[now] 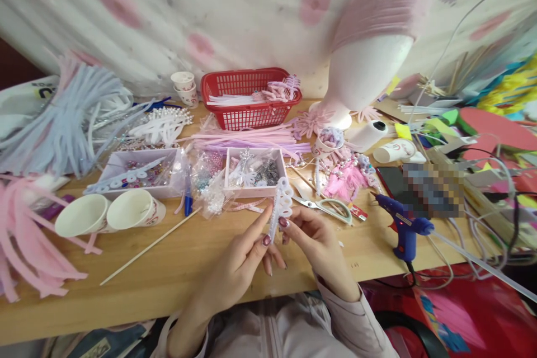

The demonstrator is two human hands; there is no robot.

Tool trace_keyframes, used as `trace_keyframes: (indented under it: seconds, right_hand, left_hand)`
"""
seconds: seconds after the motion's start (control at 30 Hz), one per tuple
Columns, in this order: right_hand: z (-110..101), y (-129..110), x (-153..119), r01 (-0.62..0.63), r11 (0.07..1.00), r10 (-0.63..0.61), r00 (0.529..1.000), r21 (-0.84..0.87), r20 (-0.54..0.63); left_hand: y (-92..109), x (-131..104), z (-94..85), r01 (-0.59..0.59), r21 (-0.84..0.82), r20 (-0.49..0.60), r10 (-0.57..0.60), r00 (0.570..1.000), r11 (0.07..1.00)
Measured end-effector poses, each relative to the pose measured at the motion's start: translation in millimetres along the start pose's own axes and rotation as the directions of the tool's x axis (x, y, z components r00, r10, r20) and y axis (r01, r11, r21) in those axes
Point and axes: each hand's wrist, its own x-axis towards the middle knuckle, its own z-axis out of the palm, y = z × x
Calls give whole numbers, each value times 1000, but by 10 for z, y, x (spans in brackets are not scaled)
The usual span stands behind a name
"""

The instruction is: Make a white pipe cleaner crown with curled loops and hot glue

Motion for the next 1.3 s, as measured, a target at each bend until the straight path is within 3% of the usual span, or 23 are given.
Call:
trace_keyframes:
  seconds: [0.6, 0.97, 1.17, 1.3]
  right_hand:
    - [41, 34, 11, -4, 1000, 4, 1000, -1, -19]
    - [8, 35, 28, -48, 997, 46, 998, -54, -36]
    - [129, 56, -56, -19, 1000, 16, 993, 25, 115]
    - [193, 16, -73, 24, 999, -29, 993, 47, 117]
  left_hand:
    - [-49, 32, 21, 24, 109, -33, -20, 999, 994]
    - [21, 42, 31, 68, -109, -163, -85, 983, 992]
    - [18, 0, 84, 91, -33, -253, -97, 963, 995]
    - [38, -11, 141, 69, -67, -281, -85, 956, 995]
